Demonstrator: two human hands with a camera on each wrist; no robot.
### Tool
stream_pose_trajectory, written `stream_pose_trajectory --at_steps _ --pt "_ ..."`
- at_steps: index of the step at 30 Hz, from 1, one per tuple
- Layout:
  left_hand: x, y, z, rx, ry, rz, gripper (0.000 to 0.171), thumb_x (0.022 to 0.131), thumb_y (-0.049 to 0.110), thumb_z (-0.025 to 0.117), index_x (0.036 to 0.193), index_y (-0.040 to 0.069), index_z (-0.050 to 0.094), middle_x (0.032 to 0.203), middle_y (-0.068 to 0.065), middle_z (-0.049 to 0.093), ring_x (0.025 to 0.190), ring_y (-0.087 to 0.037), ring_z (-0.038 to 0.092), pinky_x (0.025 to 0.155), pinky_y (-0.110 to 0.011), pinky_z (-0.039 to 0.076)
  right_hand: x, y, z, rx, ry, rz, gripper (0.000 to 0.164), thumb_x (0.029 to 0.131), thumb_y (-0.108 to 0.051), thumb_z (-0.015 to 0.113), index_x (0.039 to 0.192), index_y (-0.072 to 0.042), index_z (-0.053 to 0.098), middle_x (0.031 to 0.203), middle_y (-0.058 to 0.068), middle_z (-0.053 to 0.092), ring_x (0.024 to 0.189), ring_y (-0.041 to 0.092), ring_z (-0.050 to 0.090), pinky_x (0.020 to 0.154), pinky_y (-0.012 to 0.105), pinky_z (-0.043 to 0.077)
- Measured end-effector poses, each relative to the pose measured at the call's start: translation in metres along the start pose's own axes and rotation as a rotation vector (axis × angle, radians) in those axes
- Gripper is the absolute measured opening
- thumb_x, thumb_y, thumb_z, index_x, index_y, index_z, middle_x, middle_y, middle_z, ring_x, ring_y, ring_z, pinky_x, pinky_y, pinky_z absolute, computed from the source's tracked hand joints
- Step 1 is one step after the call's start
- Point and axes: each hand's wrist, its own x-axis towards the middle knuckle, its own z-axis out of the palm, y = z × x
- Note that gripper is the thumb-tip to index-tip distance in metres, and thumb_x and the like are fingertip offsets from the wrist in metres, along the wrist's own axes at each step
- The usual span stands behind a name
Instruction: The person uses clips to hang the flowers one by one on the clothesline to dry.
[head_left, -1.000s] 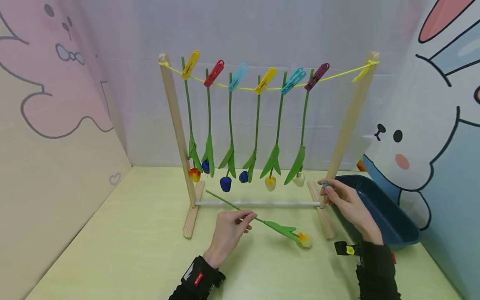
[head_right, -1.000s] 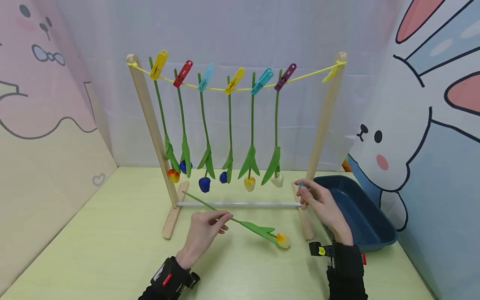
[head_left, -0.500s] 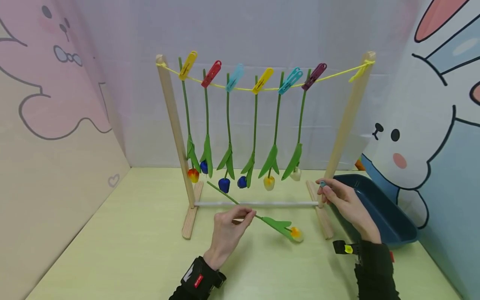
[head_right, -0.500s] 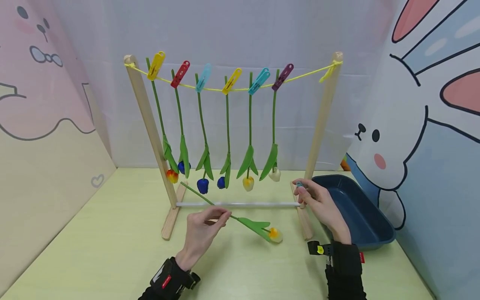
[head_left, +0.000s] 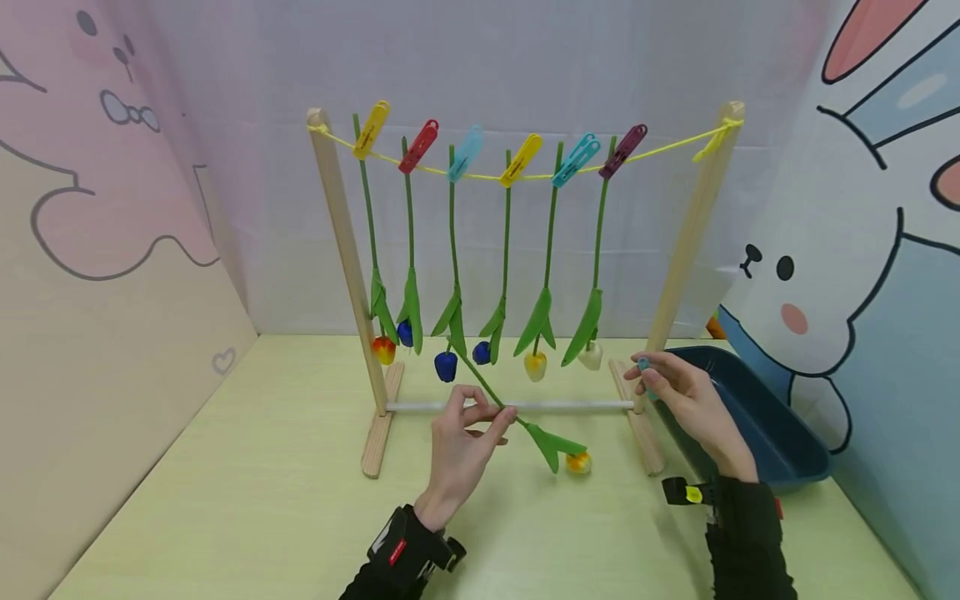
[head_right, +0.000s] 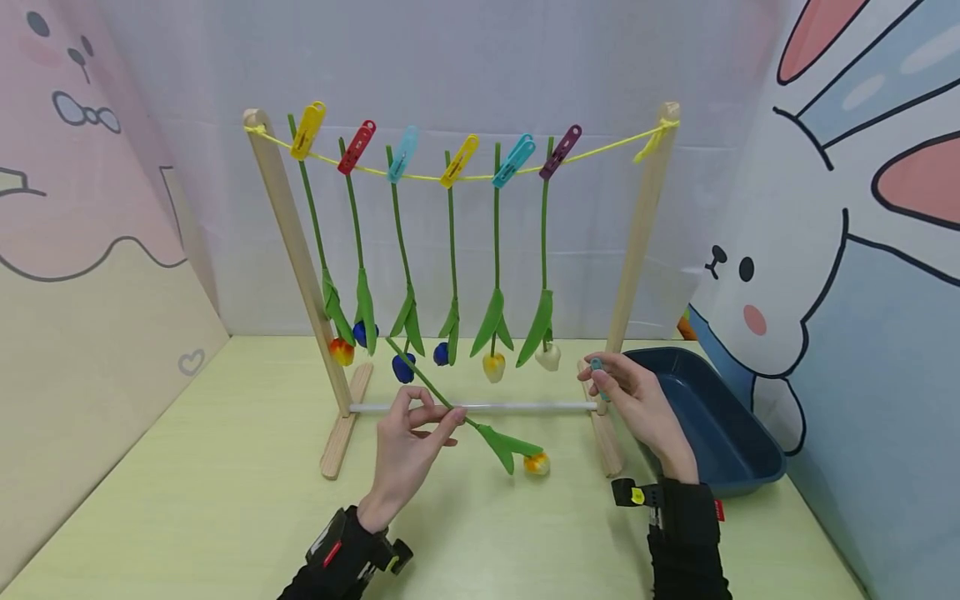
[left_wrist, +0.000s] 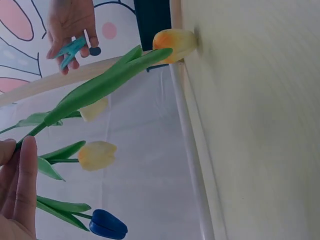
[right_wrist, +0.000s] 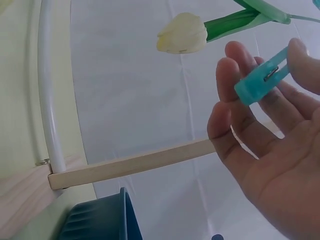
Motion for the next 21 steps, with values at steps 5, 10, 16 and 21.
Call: stream_pose_trajectory --at_steps 5,10,16,21 --pt "0.008 0.002 0.007 -0.001 -0.047 -0.001 0.027 0.091 0.009 0.074 0.105 0.001 0.053 0.086 -0.018 0.078 0.062 -0.022 0.072 0.054 -0.026 0.058 0.001 0.001 -0.002 -0.028 0.047 0.000 0.030 0.107 -0.013 0.048 0.134 -0.001 0.055 0.110 -0.026 0.068 0.091 0.003 0.066 0.082 0.012 0.050" --pt "0.014 0.002 0.013 0.004 -0.105 0.010 0.022 0.091 0.009 0.074 0.104 0.002 0.058 0.089 -0.017 0.078 0.066 -0.023 0.072 0.056 -0.024 0.059 0.004 0.002 -0.004 -0.050 0.087 -0.036 0.029 0.106 -0.010 0.049 0.133 0.000 0.055 0.108 -0.028 0.068 0.088 0.003 0.066 0.078 0.013 0.050" --pt "0.025 0.005 0.020 -0.020 -0.148 0.047 0.012 0.092 0.009 0.072 0.100 0.003 0.066 0.089 -0.016 0.078 0.070 -0.023 0.073 0.057 -0.022 0.058 0.006 -0.003 -0.010 -0.070 0.080 -0.054 0.029 0.107 -0.010 0.047 0.133 0.001 0.055 0.107 -0.032 0.066 0.087 0.000 0.065 0.078 0.012 0.049" --pt "0.036 0.009 0.028 -0.022 -0.180 0.069 0.010 0.091 0.007 0.072 0.100 0.001 0.071 0.087 -0.015 0.077 0.070 -0.022 0.072 0.056 -0.021 0.058 0.008 -0.011 -0.017 -0.060 0.067 -0.063 0.028 0.107 -0.010 0.046 0.133 -0.005 0.056 0.110 -0.030 0.067 0.090 -0.002 0.064 0.081 0.010 0.048"
